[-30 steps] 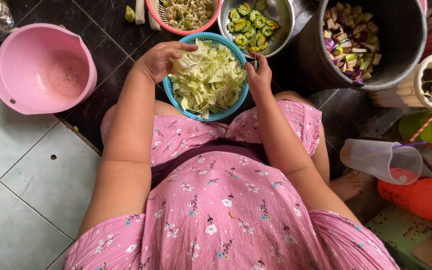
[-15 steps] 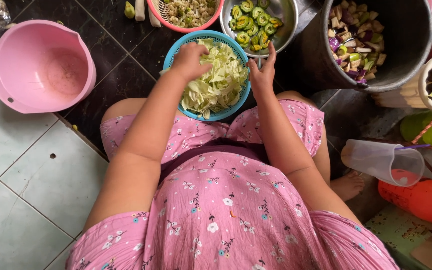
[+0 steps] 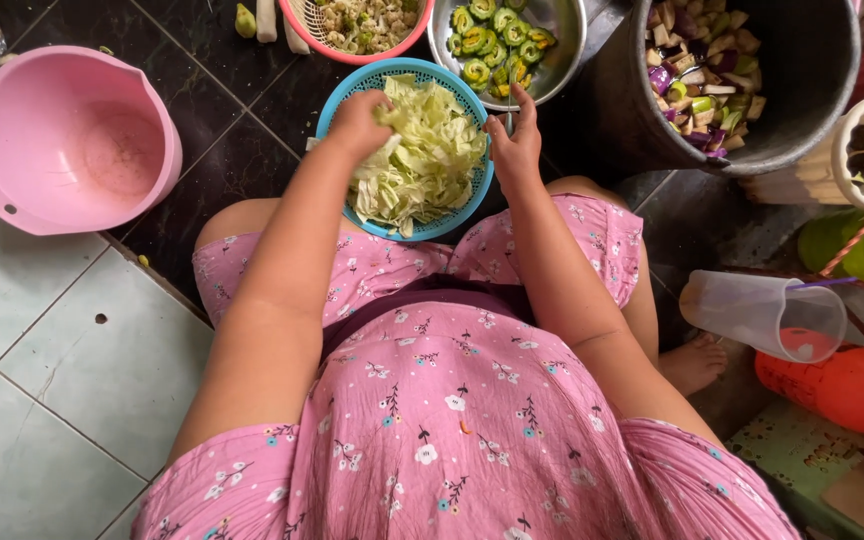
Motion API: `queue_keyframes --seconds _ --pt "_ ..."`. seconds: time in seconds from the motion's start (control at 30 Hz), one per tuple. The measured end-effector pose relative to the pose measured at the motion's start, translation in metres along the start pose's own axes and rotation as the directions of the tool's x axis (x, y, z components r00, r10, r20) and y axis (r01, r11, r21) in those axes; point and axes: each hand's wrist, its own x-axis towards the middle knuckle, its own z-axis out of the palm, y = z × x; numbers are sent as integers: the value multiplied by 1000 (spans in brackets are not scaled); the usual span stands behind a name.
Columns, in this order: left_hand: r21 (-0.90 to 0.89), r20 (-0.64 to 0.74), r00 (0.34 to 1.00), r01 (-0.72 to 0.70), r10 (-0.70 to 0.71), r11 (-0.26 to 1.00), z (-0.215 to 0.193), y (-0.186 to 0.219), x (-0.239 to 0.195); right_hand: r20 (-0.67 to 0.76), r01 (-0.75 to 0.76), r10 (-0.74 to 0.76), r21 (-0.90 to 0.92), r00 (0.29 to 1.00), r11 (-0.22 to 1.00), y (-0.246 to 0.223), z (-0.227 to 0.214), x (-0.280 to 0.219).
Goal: The person is preparing cabbage by tearing and cutting the leaves into smaller pieces and placing them into a colander on the floor.
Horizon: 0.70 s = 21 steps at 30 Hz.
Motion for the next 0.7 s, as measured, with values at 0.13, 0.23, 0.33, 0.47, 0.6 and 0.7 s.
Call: queue_keyframes --seconds 0.13,0.23,0.33,0.47,0.6,0.7 --pt "-390 -24 996 73 -89 918 -21 -32 7 0 -12 12 -25 1000 1000 -2 1 0" --pt "-579 -34 996 43 -77 814 -27 -43 7 2 -25 25 -25 1000 999 -3 3 0" --pt "-665 50 997 76 -57 743 -44 -34 -8 -15 -50 49 -79 999 996 -3 4 -1" --pt "-734 40 997 -15 65 679 -54 -31 -14 -6 -43 43 -42 999 998 1 2 0" --pt "-604 67 988 -68 136 794 -71 -16 -31 6 -49 49 -77 999 996 3 3 0" --pt "-404 138 982 -60 125 913 -73 -7 -39 9 -45 46 -103 999 994 7 5 3"
